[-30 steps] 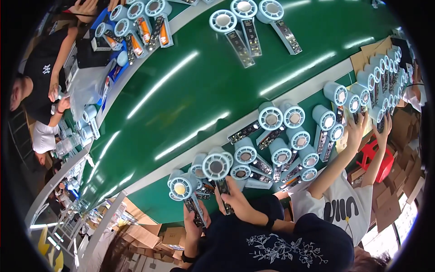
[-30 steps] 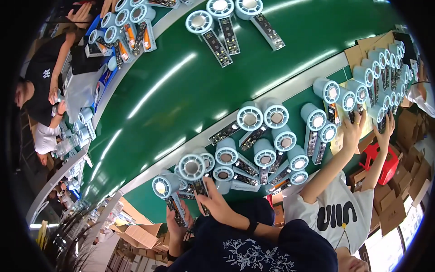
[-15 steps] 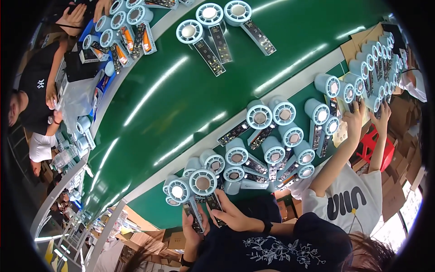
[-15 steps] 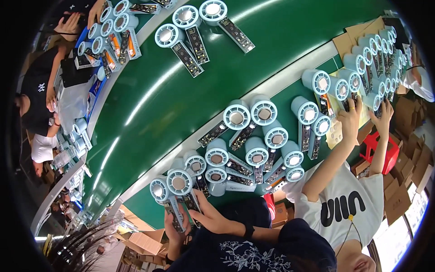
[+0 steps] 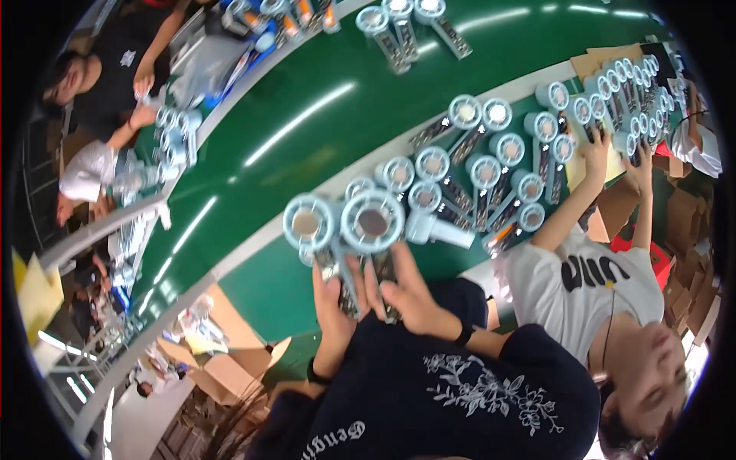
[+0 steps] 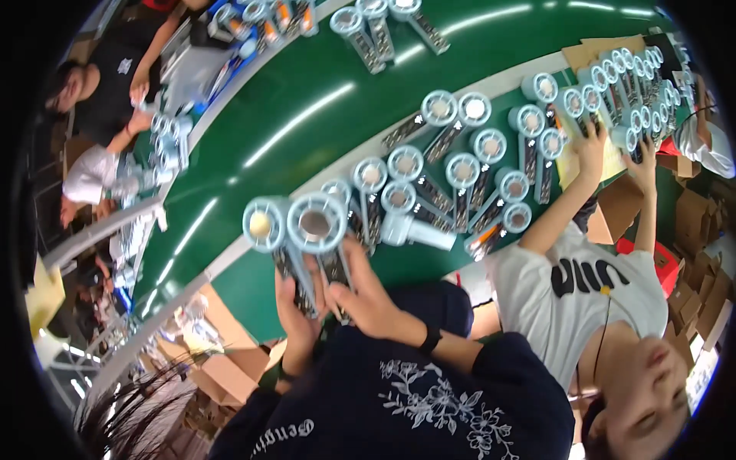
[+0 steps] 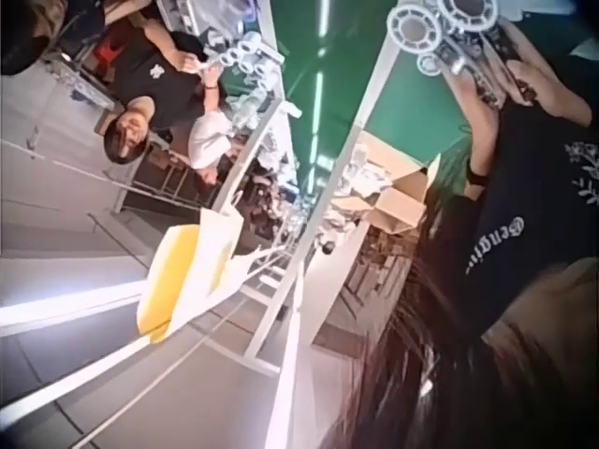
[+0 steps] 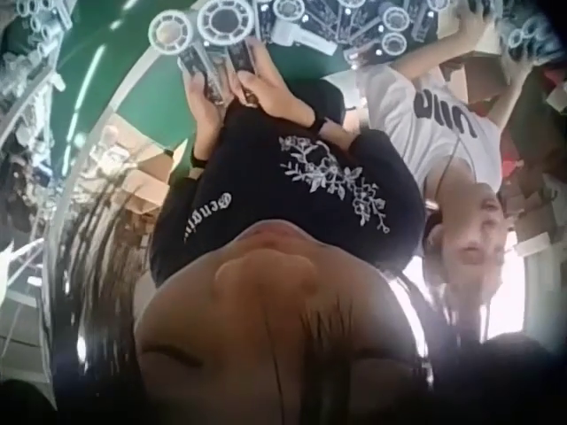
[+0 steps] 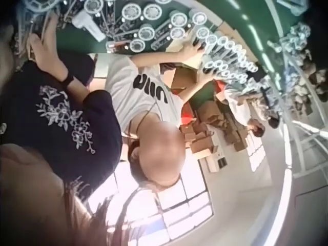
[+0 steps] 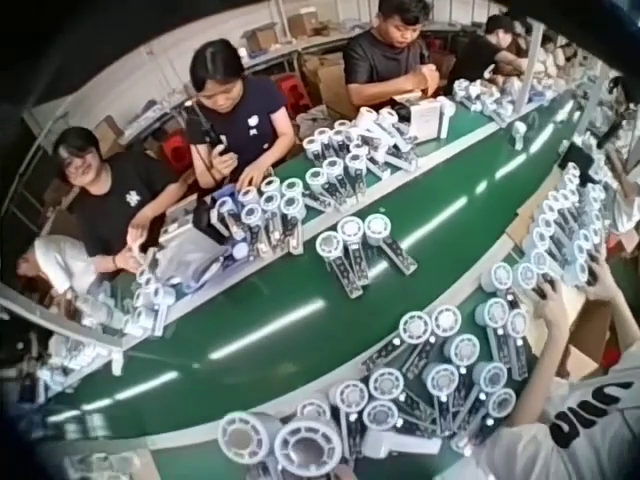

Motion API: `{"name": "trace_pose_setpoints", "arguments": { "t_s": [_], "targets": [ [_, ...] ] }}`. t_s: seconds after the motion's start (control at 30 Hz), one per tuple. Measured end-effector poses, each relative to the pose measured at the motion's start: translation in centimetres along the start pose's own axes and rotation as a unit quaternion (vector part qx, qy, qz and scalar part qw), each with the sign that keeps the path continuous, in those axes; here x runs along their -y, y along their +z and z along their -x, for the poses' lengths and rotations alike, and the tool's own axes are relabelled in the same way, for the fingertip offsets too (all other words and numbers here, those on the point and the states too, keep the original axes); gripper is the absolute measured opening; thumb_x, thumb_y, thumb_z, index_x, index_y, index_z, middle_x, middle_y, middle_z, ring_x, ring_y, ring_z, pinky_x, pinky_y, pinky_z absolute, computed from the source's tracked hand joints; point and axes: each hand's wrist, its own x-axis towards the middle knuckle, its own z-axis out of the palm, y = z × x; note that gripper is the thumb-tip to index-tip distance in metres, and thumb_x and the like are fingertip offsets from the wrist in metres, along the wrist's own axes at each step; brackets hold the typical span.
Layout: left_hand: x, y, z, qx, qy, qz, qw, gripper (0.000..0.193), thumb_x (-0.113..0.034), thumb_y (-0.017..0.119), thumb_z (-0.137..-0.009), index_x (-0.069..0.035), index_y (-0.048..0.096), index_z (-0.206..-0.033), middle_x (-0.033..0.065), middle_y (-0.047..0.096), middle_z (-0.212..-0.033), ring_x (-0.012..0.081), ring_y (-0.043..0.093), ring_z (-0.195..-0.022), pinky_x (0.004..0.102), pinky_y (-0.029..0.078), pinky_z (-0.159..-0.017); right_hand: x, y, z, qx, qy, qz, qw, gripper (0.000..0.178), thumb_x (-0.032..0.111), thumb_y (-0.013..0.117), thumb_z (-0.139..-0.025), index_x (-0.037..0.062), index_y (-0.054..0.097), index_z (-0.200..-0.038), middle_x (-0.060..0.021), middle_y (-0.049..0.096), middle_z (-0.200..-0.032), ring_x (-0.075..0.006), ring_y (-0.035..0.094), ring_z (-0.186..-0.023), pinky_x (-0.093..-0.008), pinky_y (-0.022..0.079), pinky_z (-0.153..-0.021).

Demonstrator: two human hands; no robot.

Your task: The person picks up two handheld fans, turns them on to test the lights and blades, and places them back on the assembly line. The person then picks up two more fans from a cardboard box on the floor and places them onto the assembly line.

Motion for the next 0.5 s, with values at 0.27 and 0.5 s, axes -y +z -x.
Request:
{"name": "trace_pose_setpoints", "arguments": {
  "t_s": [0.27,0.5],
  "targets": [
    [-2.6,-4.4,4.4,0.141,0.091,-0.005,0.986,0.046,-0.027,0.042,-0.093,0.003,0.028,-0.125,0.0128,0.05,-0.103,0.0102,0.049,-0.054,0.0221,0.036,-0.041,-0.7,5.3,3.5,0.056,-0.086,-0.005,0.995,0.057,0.034,0.053,-0.086,-0.0029,0.027,-0.122,-0.0116,0.047,-0.088,-0.0116,0.047,-0.053,-0.0227,0.039,-0.049],
    [-2.4,-6.6,7.8,0.117,0.131,0.02,0.984,0.041,-0.031,0.041,-0.092,0.002,0.034,-0.116,0.0108,0.049,-0.077,0.0105,0.044,-0.044,0.021,0.031,-0.035,-3.2,8.0,6.3,0.07,-0.117,0.033,0.99,0.048,0.03,0.051,-0.086,-0.0024,0.03,-0.116,-0.0114,0.048,-0.087,-0.0123,0.047,-0.052,-0.0235,0.039,-0.048]
  ]
}}
